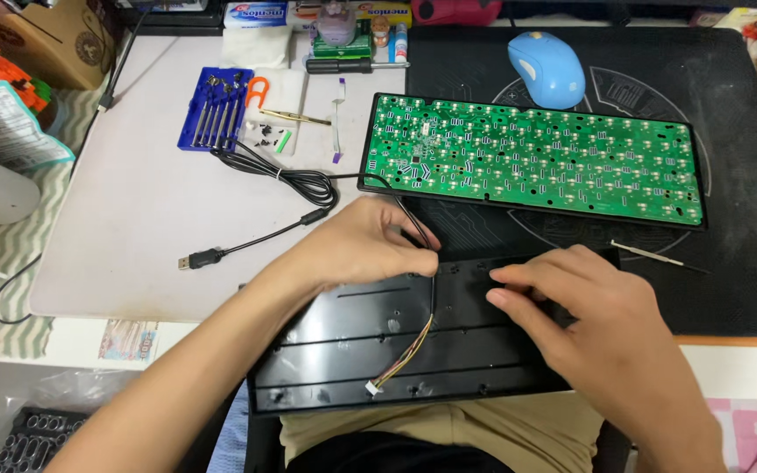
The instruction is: The person disassembles the outer case of a mechanical keyboard, handles the internal circuit board and cables, and connects a wire to a white plastic port on the board.
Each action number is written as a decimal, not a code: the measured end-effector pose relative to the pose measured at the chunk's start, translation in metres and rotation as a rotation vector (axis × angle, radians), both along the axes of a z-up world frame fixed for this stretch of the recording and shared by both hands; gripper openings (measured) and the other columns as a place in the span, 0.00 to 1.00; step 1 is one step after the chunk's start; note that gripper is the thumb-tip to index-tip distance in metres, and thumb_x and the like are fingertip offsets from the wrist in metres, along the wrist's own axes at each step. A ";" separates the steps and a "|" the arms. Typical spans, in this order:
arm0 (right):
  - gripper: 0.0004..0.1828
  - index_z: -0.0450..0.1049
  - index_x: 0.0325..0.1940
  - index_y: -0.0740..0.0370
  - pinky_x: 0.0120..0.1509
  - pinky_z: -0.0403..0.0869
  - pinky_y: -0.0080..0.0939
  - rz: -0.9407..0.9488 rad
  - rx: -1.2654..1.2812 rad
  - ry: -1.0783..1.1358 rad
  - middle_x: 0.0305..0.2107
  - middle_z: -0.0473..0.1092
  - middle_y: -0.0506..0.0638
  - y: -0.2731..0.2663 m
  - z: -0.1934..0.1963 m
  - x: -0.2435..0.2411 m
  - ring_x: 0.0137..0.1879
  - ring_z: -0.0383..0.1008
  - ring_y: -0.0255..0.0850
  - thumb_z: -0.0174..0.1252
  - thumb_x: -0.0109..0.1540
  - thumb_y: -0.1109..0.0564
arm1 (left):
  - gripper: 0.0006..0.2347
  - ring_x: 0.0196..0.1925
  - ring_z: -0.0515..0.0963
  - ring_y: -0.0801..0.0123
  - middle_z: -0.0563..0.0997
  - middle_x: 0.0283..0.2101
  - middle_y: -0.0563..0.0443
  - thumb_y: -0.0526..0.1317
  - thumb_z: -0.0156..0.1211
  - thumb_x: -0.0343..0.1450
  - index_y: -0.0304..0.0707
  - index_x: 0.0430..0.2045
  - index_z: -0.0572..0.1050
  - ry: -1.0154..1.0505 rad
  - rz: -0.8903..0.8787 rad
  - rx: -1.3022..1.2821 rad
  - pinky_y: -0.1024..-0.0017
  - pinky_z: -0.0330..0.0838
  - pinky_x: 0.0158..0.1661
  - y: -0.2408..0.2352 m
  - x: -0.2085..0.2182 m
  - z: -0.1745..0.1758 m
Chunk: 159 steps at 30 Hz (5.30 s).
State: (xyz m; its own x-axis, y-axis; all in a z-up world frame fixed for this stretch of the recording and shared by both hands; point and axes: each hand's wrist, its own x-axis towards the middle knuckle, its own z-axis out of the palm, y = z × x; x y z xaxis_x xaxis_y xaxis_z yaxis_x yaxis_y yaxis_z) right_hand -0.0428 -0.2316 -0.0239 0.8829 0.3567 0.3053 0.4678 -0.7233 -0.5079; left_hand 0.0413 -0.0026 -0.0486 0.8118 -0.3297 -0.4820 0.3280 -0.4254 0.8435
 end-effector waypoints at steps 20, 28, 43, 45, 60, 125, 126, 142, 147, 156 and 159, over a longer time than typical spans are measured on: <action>0.12 0.83 0.45 0.47 0.51 0.72 0.47 0.164 -0.320 0.177 0.40 0.77 0.42 -0.026 -0.004 0.019 0.46 0.78 0.42 0.64 0.60 0.47 | 0.02 0.39 0.86 0.71 0.87 0.37 0.55 0.34 0.62 0.71 0.38 0.33 0.81 -0.889 -0.093 0.072 0.74 0.78 0.44 0.059 -0.071 0.009; 0.65 0.59 0.77 0.48 0.75 0.52 0.60 0.372 -0.271 -0.027 0.76 0.49 0.60 -0.031 -0.032 0.001 0.81 0.48 0.57 0.74 0.44 0.21 | 0.10 0.47 0.80 0.62 0.84 0.43 0.52 0.42 0.62 0.72 0.37 0.41 0.81 -1.038 -0.086 0.269 0.66 0.72 0.50 0.093 -0.122 0.004; 0.65 0.61 0.73 0.46 0.73 0.56 0.58 0.221 -0.271 -0.219 0.68 0.60 0.53 -0.021 -0.055 0.006 0.73 0.59 0.52 0.74 0.40 0.19 | 0.08 0.37 0.79 0.53 0.83 0.38 0.52 0.43 0.69 0.68 0.46 0.38 0.82 -1.050 0.208 0.649 0.59 0.70 0.45 0.194 -0.075 -0.046; 0.64 0.63 0.72 0.46 0.73 0.57 0.57 0.191 -0.265 -0.237 0.67 0.61 0.54 -0.021 -0.056 0.008 0.72 0.61 0.52 0.73 0.40 0.19 | 0.06 0.37 0.79 0.64 0.80 0.38 0.51 0.40 0.66 0.69 0.41 0.36 0.78 -0.799 0.311 0.514 0.68 0.71 0.43 0.189 -0.079 -0.033; 0.60 0.62 0.72 0.47 0.76 0.51 0.60 0.236 -0.272 -0.131 0.73 0.53 0.59 -0.017 -0.053 0.010 0.79 0.50 0.55 0.71 0.44 0.19 | 0.09 0.27 0.76 0.71 0.88 0.29 0.55 0.46 0.66 0.70 0.41 0.28 0.85 -0.622 0.217 0.642 0.70 0.69 0.37 0.165 -0.081 0.020; 0.21 0.76 0.55 0.53 0.72 0.63 0.47 -0.070 0.053 -0.195 0.57 0.71 0.52 -0.047 -0.028 0.015 0.65 0.71 0.45 0.67 0.58 0.51 | 0.17 0.56 0.72 0.49 0.70 0.58 0.40 0.40 0.50 0.77 0.35 0.61 0.68 -1.112 -0.351 0.235 0.56 0.65 0.54 0.036 -0.055 -0.008; 0.23 0.76 0.56 0.52 0.73 0.62 0.47 -0.103 0.021 -0.175 0.58 0.70 0.52 -0.056 -0.022 0.019 0.66 0.70 0.45 0.68 0.57 0.50 | 0.16 0.59 0.73 0.50 0.71 0.58 0.40 0.37 0.52 0.76 0.36 0.59 0.69 -1.178 -0.338 0.189 0.57 0.67 0.55 0.040 -0.055 -0.006; 0.61 0.59 0.72 0.54 0.80 0.46 0.59 0.109 -0.447 0.237 0.70 0.58 0.53 -0.079 0.009 0.149 0.78 0.52 0.49 0.78 0.42 0.33 | 0.20 0.18 0.62 0.73 0.68 0.15 0.59 0.44 0.74 0.66 0.41 0.13 0.64 -1.168 0.053 0.455 0.72 0.58 0.23 0.134 -0.076 0.052; 0.67 0.54 0.74 0.50 0.78 0.48 0.55 0.058 -0.522 0.316 0.69 0.57 0.54 -0.069 0.014 0.155 0.78 0.52 0.51 0.80 0.38 0.34 | 0.27 0.14 0.56 0.73 0.58 0.09 0.59 0.43 0.69 0.73 0.42 0.06 0.56 -1.260 0.150 0.565 0.72 0.55 0.22 0.133 -0.087 0.067; 0.72 0.51 0.75 0.43 0.79 0.43 0.53 0.029 -0.602 0.343 0.64 0.63 0.54 -0.069 0.002 0.167 0.73 0.56 0.56 0.82 0.34 0.34 | 0.13 0.22 0.71 0.69 0.76 0.23 0.57 0.41 0.64 0.76 0.40 0.20 0.73 -1.254 -0.038 0.529 0.68 0.63 0.26 0.117 -0.081 0.065; 0.68 0.52 0.75 0.43 0.79 0.42 0.58 0.005 -0.577 0.387 0.69 0.57 0.56 -0.062 0.012 0.161 0.77 0.48 0.62 0.82 0.37 0.37 | 0.11 0.22 0.73 0.67 0.77 0.24 0.56 0.39 0.63 0.75 0.38 0.22 0.75 -1.219 -0.061 0.499 0.68 0.66 0.28 0.111 -0.080 0.067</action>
State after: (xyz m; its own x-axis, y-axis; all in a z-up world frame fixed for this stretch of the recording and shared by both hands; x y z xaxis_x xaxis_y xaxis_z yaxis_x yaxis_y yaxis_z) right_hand 0.1184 -0.2937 -0.0123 0.8881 0.3713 -0.2709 0.3342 -0.9263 -0.1738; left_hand -0.0388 0.1086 0.0188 0.7995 -0.3822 0.4634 -0.5564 -0.7619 0.3316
